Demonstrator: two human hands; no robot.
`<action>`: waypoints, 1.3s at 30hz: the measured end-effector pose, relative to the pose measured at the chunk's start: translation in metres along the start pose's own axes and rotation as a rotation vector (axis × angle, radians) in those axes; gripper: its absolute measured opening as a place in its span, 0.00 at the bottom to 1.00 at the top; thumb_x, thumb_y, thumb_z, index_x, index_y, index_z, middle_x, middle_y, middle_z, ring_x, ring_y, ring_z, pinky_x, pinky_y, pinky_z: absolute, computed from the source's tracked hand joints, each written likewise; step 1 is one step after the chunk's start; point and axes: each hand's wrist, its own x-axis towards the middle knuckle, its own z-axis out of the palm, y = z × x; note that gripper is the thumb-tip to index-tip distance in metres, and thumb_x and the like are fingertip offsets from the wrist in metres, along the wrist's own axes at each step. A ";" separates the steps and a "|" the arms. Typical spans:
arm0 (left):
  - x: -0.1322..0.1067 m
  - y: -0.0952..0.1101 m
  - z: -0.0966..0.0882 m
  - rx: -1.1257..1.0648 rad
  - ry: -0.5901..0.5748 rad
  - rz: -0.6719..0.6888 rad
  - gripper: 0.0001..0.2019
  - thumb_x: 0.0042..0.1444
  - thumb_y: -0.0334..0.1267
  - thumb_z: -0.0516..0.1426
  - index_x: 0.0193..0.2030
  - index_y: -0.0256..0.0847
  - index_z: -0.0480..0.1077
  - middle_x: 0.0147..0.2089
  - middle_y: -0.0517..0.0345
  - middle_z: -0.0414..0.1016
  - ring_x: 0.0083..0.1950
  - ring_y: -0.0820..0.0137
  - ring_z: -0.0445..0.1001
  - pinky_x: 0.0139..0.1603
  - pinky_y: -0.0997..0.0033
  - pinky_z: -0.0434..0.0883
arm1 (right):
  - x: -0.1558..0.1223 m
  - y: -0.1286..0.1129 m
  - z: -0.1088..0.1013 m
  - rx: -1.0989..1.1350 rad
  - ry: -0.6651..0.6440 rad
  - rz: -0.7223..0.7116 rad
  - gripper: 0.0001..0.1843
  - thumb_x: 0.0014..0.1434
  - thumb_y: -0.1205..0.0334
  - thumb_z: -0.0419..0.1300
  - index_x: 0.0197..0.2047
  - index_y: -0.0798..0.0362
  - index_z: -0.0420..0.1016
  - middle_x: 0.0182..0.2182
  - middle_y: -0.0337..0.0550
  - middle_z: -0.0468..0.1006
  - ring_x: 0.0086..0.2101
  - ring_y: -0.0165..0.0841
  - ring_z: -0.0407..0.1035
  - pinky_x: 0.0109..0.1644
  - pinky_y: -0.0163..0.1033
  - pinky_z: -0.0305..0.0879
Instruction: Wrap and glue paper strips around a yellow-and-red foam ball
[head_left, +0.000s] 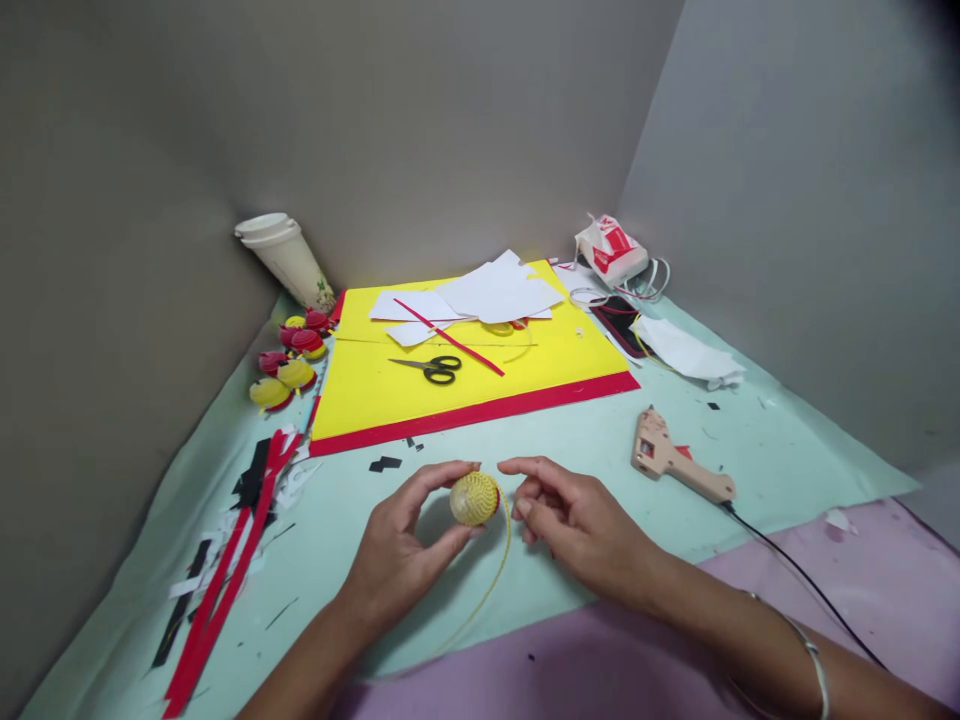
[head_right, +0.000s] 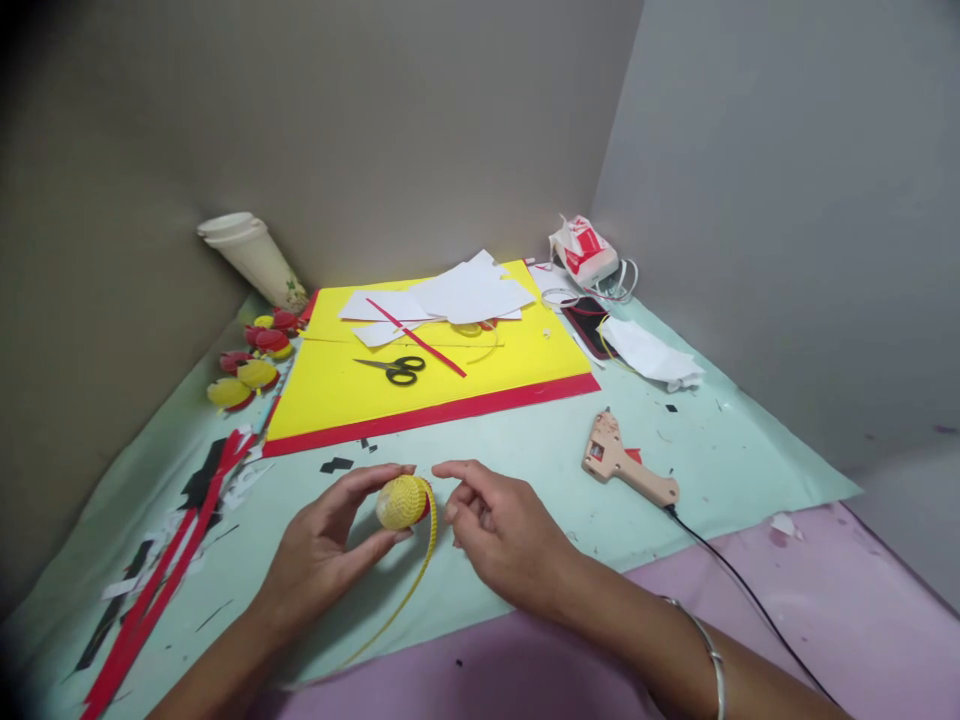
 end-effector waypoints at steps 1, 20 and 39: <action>0.000 0.000 0.000 -0.001 0.006 -0.002 0.20 0.54 0.37 0.64 0.54 0.46 0.70 0.55 0.49 0.77 0.56 0.58 0.75 0.61 0.54 0.70 | 0.000 0.002 0.001 -0.047 0.028 -0.036 0.20 0.62 0.70 0.53 0.57 0.50 0.68 0.33 0.37 0.74 0.30 0.27 0.70 0.37 0.34 0.68; -0.001 0.006 0.008 -0.026 0.058 -0.034 0.20 0.52 0.38 0.64 0.52 0.45 0.70 0.53 0.50 0.77 0.55 0.58 0.75 0.58 0.54 0.71 | 0.004 0.030 0.016 -0.382 0.287 -0.524 0.17 0.64 0.68 0.53 0.55 0.49 0.67 0.46 0.49 0.76 0.47 0.36 0.72 0.45 0.41 0.74; -0.003 0.012 0.013 -0.126 0.092 -0.078 0.19 0.51 0.35 0.64 0.51 0.44 0.70 0.52 0.53 0.76 0.53 0.63 0.76 0.58 0.57 0.73 | -0.001 0.016 0.020 -0.211 0.393 -0.485 0.12 0.65 0.68 0.57 0.48 0.53 0.77 0.41 0.47 0.80 0.42 0.33 0.75 0.48 0.39 0.72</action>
